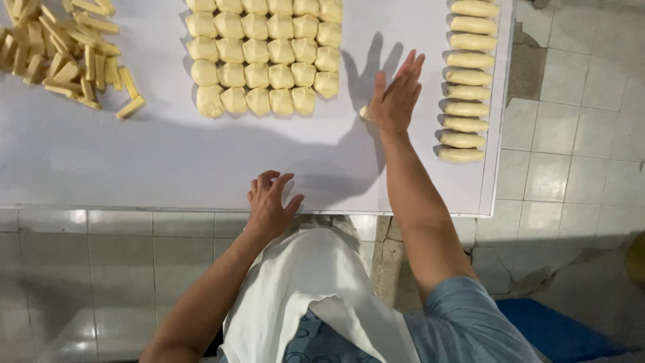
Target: The person prepares dough pieces by hand, rolling small portions into cylindrical shapes and arranging them in rows on a flat white surface.
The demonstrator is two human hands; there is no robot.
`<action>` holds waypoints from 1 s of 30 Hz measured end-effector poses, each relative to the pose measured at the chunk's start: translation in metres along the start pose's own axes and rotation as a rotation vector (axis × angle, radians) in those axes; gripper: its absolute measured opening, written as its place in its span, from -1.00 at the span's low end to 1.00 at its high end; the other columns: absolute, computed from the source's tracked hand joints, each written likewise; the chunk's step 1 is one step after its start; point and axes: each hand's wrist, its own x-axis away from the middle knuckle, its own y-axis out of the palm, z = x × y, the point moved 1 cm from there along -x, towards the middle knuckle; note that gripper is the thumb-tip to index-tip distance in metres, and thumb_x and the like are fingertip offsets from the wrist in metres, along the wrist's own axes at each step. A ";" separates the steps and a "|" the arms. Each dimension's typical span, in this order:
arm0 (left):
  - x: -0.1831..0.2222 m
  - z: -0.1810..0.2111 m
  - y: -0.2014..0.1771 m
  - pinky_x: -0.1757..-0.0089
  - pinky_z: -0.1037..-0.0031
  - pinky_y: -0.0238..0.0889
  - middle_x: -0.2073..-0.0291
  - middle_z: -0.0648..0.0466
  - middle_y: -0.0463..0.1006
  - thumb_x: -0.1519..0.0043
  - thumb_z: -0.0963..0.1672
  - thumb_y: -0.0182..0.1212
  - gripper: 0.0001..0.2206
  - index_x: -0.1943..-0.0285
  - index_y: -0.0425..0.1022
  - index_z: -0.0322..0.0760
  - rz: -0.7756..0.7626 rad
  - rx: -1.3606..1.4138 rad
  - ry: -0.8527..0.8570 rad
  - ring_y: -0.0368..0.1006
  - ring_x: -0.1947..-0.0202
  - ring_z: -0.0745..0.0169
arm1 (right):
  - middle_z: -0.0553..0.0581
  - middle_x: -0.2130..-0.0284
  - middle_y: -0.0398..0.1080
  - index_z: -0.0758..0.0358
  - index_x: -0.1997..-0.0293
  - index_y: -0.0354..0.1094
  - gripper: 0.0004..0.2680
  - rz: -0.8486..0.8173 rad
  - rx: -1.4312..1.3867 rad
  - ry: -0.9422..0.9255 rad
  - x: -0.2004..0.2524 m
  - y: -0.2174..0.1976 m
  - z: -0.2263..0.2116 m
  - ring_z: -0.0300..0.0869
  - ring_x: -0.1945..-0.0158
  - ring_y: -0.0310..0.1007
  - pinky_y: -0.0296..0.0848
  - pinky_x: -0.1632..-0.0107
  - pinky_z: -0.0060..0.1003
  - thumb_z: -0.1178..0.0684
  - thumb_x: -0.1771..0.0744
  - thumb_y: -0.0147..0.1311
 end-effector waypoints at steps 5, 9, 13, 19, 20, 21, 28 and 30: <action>0.013 -0.013 -0.011 -0.13 -0.05 0.08 -0.25 -0.17 0.25 -0.15 -0.01 0.39 -0.49 -0.30 0.43 -0.09 0.058 0.047 -0.031 0.18 -0.19 -0.22 | 0.41 -0.58 -0.32 0.37 -0.62 -0.32 -0.44 -0.192 0.229 -0.260 0.091 0.001 -0.005 0.25 -0.64 -0.32 -0.26 -0.60 0.18 -0.22 -0.48 -0.25; 0.021 -0.026 -0.013 -0.14 -0.08 0.07 -0.26 -0.20 0.24 -0.16 -0.01 0.40 -0.49 -0.30 0.44 -0.11 0.075 0.092 -0.066 0.16 -0.21 -0.26 | 0.49 -0.51 -0.29 0.45 -0.52 -0.25 -0.34 -0.378 0.251 -0.275 0.187 -0.016 -0.015 0.40 -0.55 -0.36 -0.29 -0.46 0.30 -0.34 -0.40 -0.17; 0.014 -0.018 -0.013 -0.14 -0.06 0.09 -0.25 -0.20 0.25 -0.14 -0.02 0.40 -0.49 -0.29 0.44 -0.12 0.074 0.117 -0.042 0.16 -0.22 -0.28 | 0.39 -0.56 -0.33 0.24 -0.57 -0.20 -0.35 -0.419 0.473 -0.112 0.144 -0.009 -0.041 0.45 -0.57 -0.44 -0.26 -0.49 0.39 -0.44 -0.41 -0.23; -0.012 -0.002 0.004 -0.12 -0.02 0.15 -0.22 -0.13 0.37 -0.20 -0.15 0.24 -0.61 -0.24 0.49 -0.09 0.088 0.096 0.197 0.24 -0.20 -0.24 | 0.38 -0.55 -0.39 0.16 -0.59 -0.32 -0.33 -0.296 0.344 0.087 0.061 -0.011 -0.059 0.43 -0.54 -0.48 -0.30 -0.44 0.41 -0.45 -0.38 -0.22; -0.021 0.003 0.009 -0.11 -0.01 0.15 -0.20 -0.09 0.42 -0.16 -0.18 0.21 -0.60 -0.23 0.50 -0.08 0.091 0.090 0.228 0.27 -0.20 -0.22 | 0.37 -0.54 -0.36 0.19 -0.59 -0.32 -0.30 -0.339 0.388 0.049 0.085 -0.013 -0.060 0.39 -0.56 -0.44 -0.27 -0.45 0.39 -0.46 -0.37 -0.19; -0.032 0.007 0.012 -0.11 0.01 0.16 -0.18 -0.06 0.46 -0.13 -0.21 0.18 -0.58 -0.21 0.50 -0.07 0.095 0.083 0.259 0.29 -0.20 -0.20 | 0.40 -0.53 -0.34 0.26 -0.58 -0.31 -0.29 -0.360 0.385 -0.037 0.111 -0.015 -0.062 0.37 -0.55 -0.43 -0.29 -0.44 0.38 -0.45 -0.37 -0.16; -0.084 0.047 0.056 -0.07 0.05 0.19 -0.14 -0.02 0.53 -0.14 -0.10 0.33 -0.52 -0.27 0.43 -0.23 -0.037 0.125 0.571 0.35 -0.13 -0.16 | 0.37 -0.23 0.35 0.35 -0.39 0.17 -0.52 -0.053 -0.042 -0.134 0.168 -0.068 0.011 0.19 -0.29 0.29 0.25 -0.34 0.09 0.00 -0.33 0.18; -0.099 0.060 0.065 -0.05 0.04 0.19 -0.09 0.05 0.59 -0.16 -0.10 0.34 -0.56 -0.25 0.47 -0.17 -0.097 0.051 0.600 0.36 -0.11 -0.12 | 0.30 -0.05 0.45 0.29 -0.22 0.34 -0.63 -0.176 -0.070 -0.150 0.157 -0.077 0.028 0.17 -0.13 0.38 0.36 -0.21 0.02 0.05 -0.30 0.25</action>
